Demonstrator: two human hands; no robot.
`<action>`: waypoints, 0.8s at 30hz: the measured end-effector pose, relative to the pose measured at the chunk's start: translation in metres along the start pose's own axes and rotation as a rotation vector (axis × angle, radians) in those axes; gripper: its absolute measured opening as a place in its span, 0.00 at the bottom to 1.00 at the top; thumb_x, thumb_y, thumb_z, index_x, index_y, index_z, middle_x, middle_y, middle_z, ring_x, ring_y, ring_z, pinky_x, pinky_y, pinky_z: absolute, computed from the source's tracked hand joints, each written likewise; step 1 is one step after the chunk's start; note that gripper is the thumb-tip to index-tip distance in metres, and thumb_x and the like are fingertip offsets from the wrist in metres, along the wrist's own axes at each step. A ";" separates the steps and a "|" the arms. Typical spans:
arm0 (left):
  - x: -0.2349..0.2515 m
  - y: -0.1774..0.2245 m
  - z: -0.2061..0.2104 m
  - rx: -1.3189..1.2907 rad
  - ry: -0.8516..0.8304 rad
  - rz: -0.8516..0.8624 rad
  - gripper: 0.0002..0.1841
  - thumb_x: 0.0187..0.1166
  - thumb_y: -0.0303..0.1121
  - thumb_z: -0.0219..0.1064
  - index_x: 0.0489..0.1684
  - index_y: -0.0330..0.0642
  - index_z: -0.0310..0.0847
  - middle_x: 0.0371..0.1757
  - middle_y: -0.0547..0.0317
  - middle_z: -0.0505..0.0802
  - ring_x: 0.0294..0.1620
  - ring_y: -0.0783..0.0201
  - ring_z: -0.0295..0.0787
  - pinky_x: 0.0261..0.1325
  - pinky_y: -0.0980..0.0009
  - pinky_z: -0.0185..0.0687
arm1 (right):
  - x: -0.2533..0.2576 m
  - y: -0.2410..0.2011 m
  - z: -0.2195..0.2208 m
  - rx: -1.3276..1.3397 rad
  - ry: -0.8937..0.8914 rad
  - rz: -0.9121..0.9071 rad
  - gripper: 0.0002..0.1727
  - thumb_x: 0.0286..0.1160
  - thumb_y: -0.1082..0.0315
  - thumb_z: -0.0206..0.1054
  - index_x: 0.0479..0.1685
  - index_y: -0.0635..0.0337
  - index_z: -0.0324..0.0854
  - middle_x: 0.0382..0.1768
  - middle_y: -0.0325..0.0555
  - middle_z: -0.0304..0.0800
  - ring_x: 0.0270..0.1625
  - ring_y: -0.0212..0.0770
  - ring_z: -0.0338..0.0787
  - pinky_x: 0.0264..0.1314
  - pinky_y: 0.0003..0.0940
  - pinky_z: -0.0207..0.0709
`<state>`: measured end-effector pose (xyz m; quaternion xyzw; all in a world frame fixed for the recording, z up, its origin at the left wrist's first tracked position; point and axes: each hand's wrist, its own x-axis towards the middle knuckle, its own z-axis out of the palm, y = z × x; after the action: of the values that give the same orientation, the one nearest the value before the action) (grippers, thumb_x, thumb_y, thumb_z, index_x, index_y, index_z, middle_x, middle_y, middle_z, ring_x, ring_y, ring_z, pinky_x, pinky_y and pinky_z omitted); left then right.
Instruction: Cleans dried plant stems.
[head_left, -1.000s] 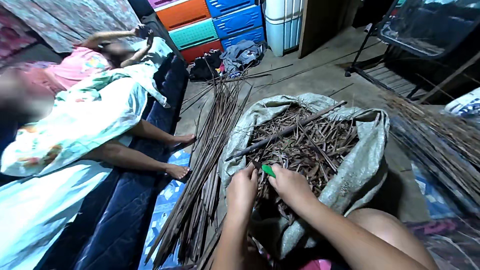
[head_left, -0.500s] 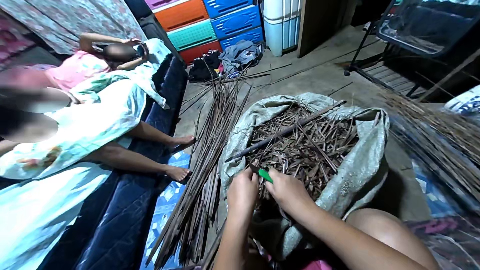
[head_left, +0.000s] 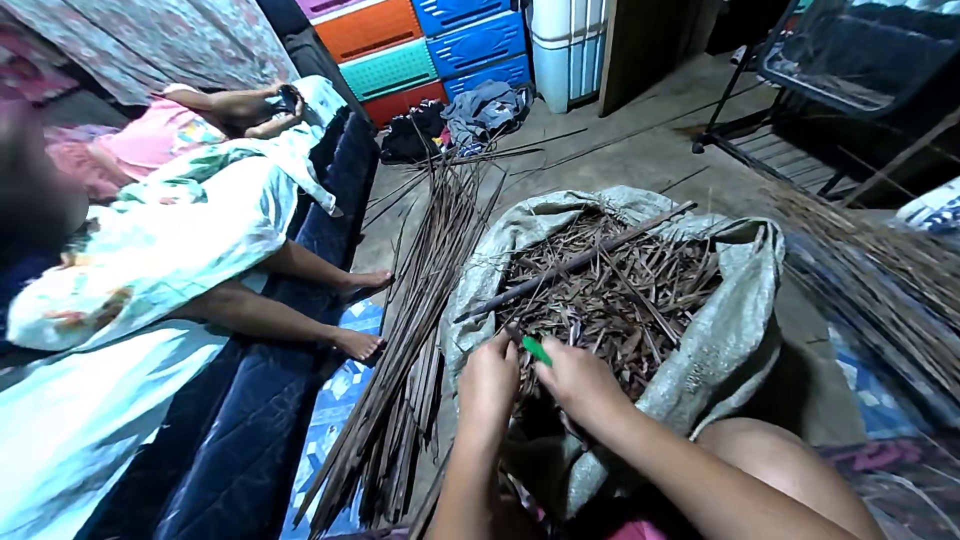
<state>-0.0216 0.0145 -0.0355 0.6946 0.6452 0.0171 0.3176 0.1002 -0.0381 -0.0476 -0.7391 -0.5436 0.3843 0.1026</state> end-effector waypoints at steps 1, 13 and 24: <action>0.000 0.000 0.000 0.009 -0.006 -0.010 0.21 0.93 0.40 0.51 0.79 0.57 0.81 0.55 0.46 0.94 0.56 0.45 0.91 0.60 0.40 0.79 | -0.002 -0.002 0.005 -0.017 -0.045 -0.016 0.19 0.93 0.57 0.51 0.64 0.63 0.78 0.53 0.61 0.91 0.60 0.60 0.92 0.60 0.60 0.81; 0.004 0.003 0.005 -0.018 -0.025 0.037 0.22 0.94 0.39 0.51 0.85 0.55 0.75 0.68 0.48 0.91 0.69 0.46 0.88 0.70 0.40 0.77 | 0.021 0.007 0.002 -0.181 0.136 0.080 0.20 0.93 0.57 0.53 0.67 0.63 0.77 0.57 0.61 0.91 0.63 0.61 0.92 0.60 0.59 0.82; 0.000 0.005 0.008 -0.011 -0.134 0.128 0.21 0.93 0.39 0.53 0.83 0.56 0.77 0.65 0.49 0.93 0.65 0.47 0.89 0.69 0.42 0.77 | 0.049 0.042 -0.008 0.622 0.213 -0.134 0.19 0.94 0.59 0.55 0.62 0.69 0.79 0.38 0.49 0.81 0.36 0.38 0.78 0.45 0.36 0.75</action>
<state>-0.0141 0.0113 -0.0393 0.7322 0.5768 -0.0054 0.3621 0.1415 -0.0091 -0.0885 -0.6712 -0.4338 0.4448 0.4043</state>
